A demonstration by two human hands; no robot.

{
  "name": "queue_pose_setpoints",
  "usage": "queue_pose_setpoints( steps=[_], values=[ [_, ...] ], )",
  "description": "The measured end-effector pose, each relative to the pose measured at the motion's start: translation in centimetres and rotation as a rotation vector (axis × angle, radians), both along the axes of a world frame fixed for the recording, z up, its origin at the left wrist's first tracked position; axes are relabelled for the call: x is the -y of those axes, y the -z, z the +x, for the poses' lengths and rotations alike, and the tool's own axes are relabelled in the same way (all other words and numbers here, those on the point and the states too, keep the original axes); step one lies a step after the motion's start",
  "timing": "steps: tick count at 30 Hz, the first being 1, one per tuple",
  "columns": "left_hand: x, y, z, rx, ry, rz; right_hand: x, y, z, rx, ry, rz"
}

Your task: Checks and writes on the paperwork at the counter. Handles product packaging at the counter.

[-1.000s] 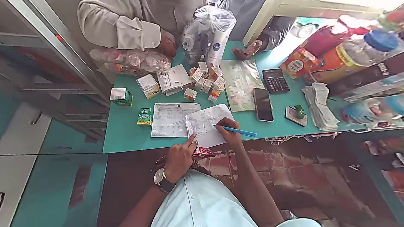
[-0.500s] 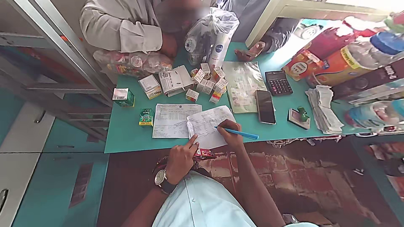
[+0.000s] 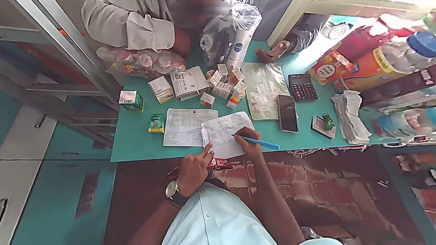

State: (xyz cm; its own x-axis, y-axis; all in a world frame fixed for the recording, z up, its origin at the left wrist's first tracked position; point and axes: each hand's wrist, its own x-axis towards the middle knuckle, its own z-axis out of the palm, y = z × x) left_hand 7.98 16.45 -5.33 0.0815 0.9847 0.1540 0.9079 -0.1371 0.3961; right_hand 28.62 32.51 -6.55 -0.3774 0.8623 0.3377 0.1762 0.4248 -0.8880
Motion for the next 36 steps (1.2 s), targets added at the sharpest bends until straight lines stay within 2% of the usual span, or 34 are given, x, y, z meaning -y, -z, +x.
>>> queue_pose_setpoints(
  steps=[36],
  values=[
    [-0.07,-0.01,-0.26,0.024,0.015,0.014,-0.09,0.00,-0.05,-0.008,0.003,-0.023]
  ],
)
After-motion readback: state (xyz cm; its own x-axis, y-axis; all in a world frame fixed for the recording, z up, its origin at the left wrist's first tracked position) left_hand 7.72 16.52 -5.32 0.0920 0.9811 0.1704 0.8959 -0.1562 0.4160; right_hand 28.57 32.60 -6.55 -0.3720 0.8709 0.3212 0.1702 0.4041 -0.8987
